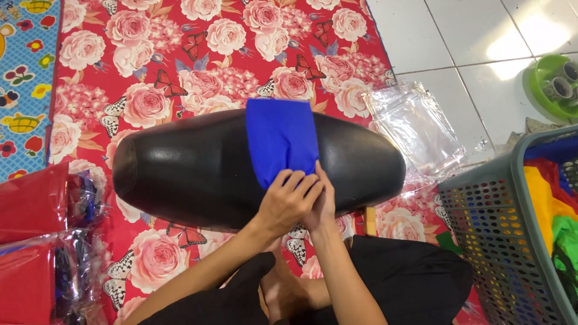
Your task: Folding and adjusting fabric seat covers over a mold to prepare them for packaging.
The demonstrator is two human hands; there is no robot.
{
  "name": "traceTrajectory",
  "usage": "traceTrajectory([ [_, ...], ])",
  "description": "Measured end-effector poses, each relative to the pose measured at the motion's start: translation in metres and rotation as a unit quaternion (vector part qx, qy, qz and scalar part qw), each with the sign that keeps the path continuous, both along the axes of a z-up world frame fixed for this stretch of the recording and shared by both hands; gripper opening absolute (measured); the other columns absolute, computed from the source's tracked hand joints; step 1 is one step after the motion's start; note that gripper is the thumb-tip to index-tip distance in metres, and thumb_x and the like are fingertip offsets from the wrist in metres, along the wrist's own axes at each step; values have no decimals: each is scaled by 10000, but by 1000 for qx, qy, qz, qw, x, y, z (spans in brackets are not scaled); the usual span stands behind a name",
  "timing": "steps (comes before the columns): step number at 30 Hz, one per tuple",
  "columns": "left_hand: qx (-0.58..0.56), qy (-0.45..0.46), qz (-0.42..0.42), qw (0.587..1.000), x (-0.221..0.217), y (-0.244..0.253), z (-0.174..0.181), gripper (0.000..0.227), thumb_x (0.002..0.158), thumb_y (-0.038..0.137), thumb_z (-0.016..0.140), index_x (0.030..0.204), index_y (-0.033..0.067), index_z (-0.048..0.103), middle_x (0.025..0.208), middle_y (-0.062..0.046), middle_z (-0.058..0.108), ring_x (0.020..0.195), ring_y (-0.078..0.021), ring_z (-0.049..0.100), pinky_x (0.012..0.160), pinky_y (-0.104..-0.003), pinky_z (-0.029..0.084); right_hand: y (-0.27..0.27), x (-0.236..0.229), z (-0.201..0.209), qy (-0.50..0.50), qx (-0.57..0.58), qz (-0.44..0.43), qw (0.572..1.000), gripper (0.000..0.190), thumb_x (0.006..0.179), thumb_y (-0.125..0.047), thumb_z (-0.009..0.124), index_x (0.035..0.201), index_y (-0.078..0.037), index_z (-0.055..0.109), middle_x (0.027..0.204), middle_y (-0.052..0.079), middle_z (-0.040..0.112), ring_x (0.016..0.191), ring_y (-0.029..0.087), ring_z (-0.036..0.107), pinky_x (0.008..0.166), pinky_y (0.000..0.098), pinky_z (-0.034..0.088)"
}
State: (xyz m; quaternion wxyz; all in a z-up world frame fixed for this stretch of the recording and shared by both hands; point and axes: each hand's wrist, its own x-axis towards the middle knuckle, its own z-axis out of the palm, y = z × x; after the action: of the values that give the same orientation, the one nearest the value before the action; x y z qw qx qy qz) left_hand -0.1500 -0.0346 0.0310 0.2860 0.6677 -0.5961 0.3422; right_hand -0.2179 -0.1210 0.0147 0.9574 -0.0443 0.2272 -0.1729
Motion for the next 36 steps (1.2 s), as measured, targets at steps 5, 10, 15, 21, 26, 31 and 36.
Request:
traceTrajectory([
  [5, 22, 36, -12, 999, -12, 8, -49, 170, 1029, 60, 510, 1062, 69, 676, 1013, -109, 629, 902, -266, 610, 883, -373, 528, -6, -11, -58, 101, 23, 31, 994, 310, 1009, -320, 663, 780, -126, 585, 645, -57, 625, 525, 11, 630, 537, 89, 547],
  [10, 10, 49, -2, 999, -6, 16, -53, 205, 1051, 38, 480, 1071, 43, 684, 1005, -113, 629, 897, -258, 635, 915, -372, 547, 6, -5, -7, 219, -81, 34, 972, 356, 945, -389, 735, 921, -42, 660, 740, 16, 629, 617, 52, 643, 606, 136, 582],
  [15, -48, 113, -29, 992, -9, 17, -50, 62, 998, 52, 611, 1009, 21, 664, 1034, -115, 638, 948, -248, 670, 1030, -408, 554, -16, -10, -106, 263, -238, -10, 935, 167, 969, -125, 740, 1005, 27, 681, 763, 95, 629, 624, 144, 636, 622, 283, 608],
  [21, -65, 664, 185, 721, -18, 51, -61, 392, 933, 340, 740, 1065, 17, 561, 888, -216, 676, 751, -328, 712, 698, -408, 541, -5, -6, -64, 262, -216, 4, 941, 237, 967, -106, 717, 1146, 45, 682, 909, 230, 748, 799, 304, 743, 853, 625, 584],
  [26, 55, 858, 149, 488, 11, 60, -49, 660, 858, 483, 790, 1157, -80, 618, 1005, -235, 749, 853, -377, 775, 811, -428, 599, 3, -5, -49, 267, -217, -22, 939, 189, 968, -96, 711, 1113, 24, 693, 888, 192, 753, 781, 244, 733, 905, 549, 588],
  [31, -71, 917, 76, 385, 10, 52, -57, 769, 822, 242, 875, 1313, -184, 465, 1062, -367, 671, 864, -488, 749, 786, -529, 637, 4, -7, -38, 247, -221, -32, 943, 219, 974, -93, 699, 1158, 26, 699, 906, 173, 764, 801, 218, 737, 967, 503, 563],
  [36, -174, 920, 9, 350, -3, 44, -54, 554, 865, 107, 812, 1291, -80, 511, 1053, -158, 694, 890, -290, 747, 883, -447, 635, 1, -9, -51, 184, -151, -20, 971, 193, 981, -68, 677, 1140, 40, 696, 924, 198, 766, 840, 247, 755, 972, 480, 570],
])
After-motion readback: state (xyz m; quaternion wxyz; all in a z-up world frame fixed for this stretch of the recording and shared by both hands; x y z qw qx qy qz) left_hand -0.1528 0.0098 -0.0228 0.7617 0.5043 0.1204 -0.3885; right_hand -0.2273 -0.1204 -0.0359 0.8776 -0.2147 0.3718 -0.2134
